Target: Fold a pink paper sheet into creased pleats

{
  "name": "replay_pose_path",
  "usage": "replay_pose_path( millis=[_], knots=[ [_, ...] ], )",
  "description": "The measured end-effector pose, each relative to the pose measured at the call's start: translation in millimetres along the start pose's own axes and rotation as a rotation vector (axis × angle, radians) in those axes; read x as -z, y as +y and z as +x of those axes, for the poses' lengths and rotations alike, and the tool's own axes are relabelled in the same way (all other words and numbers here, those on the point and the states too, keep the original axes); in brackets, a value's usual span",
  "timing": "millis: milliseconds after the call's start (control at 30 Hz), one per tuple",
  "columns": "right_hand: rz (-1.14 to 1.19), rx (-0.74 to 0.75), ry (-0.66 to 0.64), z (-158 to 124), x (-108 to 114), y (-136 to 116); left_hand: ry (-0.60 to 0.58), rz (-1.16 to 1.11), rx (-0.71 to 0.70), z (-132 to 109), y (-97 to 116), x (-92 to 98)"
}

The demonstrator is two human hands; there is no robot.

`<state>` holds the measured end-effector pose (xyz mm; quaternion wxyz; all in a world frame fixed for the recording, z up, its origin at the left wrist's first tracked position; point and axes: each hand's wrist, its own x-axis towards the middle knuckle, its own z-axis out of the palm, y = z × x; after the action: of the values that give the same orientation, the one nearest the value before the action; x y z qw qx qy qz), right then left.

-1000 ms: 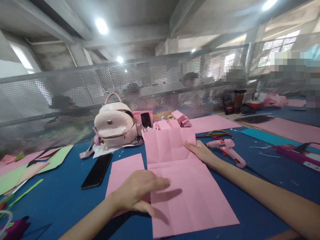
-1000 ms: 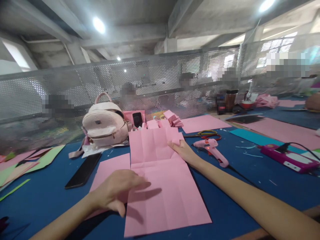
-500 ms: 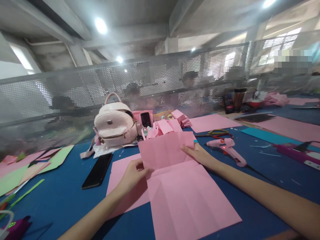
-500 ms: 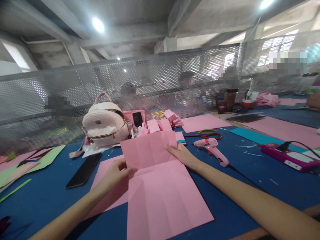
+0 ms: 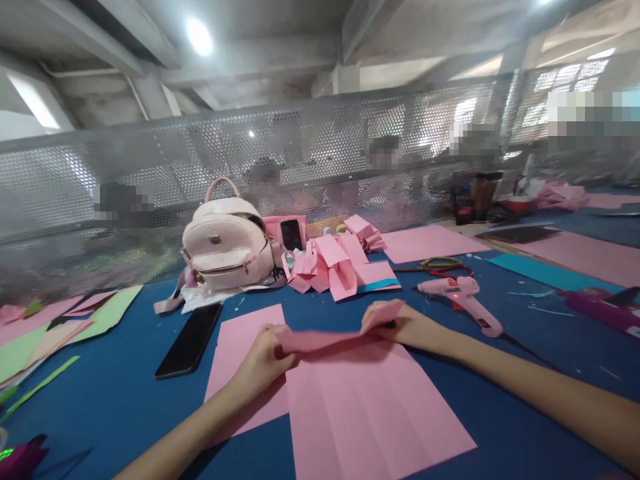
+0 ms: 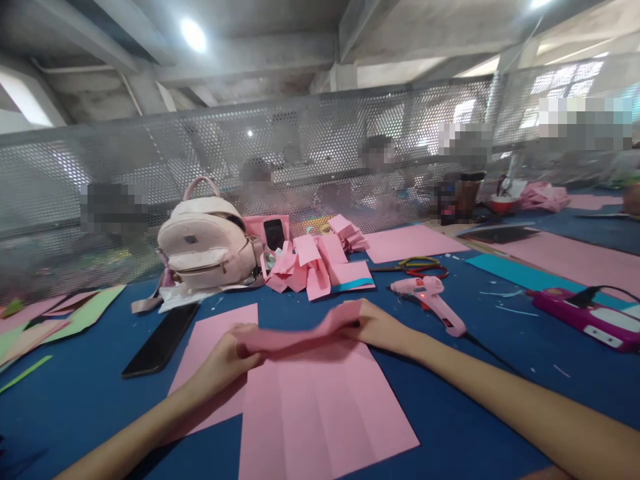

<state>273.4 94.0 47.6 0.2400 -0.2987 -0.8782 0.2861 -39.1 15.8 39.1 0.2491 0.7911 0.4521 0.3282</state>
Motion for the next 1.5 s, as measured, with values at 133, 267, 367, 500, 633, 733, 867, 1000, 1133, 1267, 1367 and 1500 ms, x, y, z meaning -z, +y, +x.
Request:
replay_pose_path(
  millis=[133,267,367,500,633,733,867,1000,1133,1267,1367,1500],
  knots=[
    [-0.132,0.12,-0.184,-11.5,17.9,-11.5,-0.113,0.173,-0.124,-7.5,2.3,12.2],
    [-0.517,0.193,-0.303,-18.3,29.5,-28.4,-0.261,0.412,-0.216,-12.8,14.6,29.0],
    [-0.643,0.216,-0.327,-10.8,25.3,-40.0,-0.328,0.643,-0.276,-9.6,26.4,34.5],
    [-0.778,0.343,-0.342,11.6,5.4,-52.4,-0.356,0.773,-0.329,0.7,33.3,26.5],
    [-0.844,0.434,-0.34,29.3,-11.9,-63.0,-0.357,0.807,-0.356,5.9,32.2,17.0],
    [-0.866,0.437,-0.341,31.2,-16.8,-68.7,-0.346,0.817,-0.339,2.8,29.9,15.8],
    [-0.902,0.394,-0.319,23.1,-15.1,-67.5,-0.338,0.821,-0.296,-6.3,27.0,20.4],
    [-0.924,0.346,-0.307,11.7,-7.9,-57.5,-0.356,0.828,-0.263,-16.4,27.4,28.0],
    [-0.941,0.264,-0.297,-2.6,2.0,-47.6,-0.37,0.81,-0.213,-26.3,29.6,34.9],
    [-0.946,0.19,-0.273,-17.6,12.3,-41.8,-0.367,0.786,-0.162,-33.1,32.8,39.4],
    [-0.946,0.153,-0.261,-25.5,16.5,-40.4,-0.372,0.776,-0.13,-34.0,37.0,40.6],
    [-0.944,0.084,-0.265,-31.2,16.9,-40.9,-0.388,0.772,-0.084,-34.7,44.7,39.9]
  ],
)
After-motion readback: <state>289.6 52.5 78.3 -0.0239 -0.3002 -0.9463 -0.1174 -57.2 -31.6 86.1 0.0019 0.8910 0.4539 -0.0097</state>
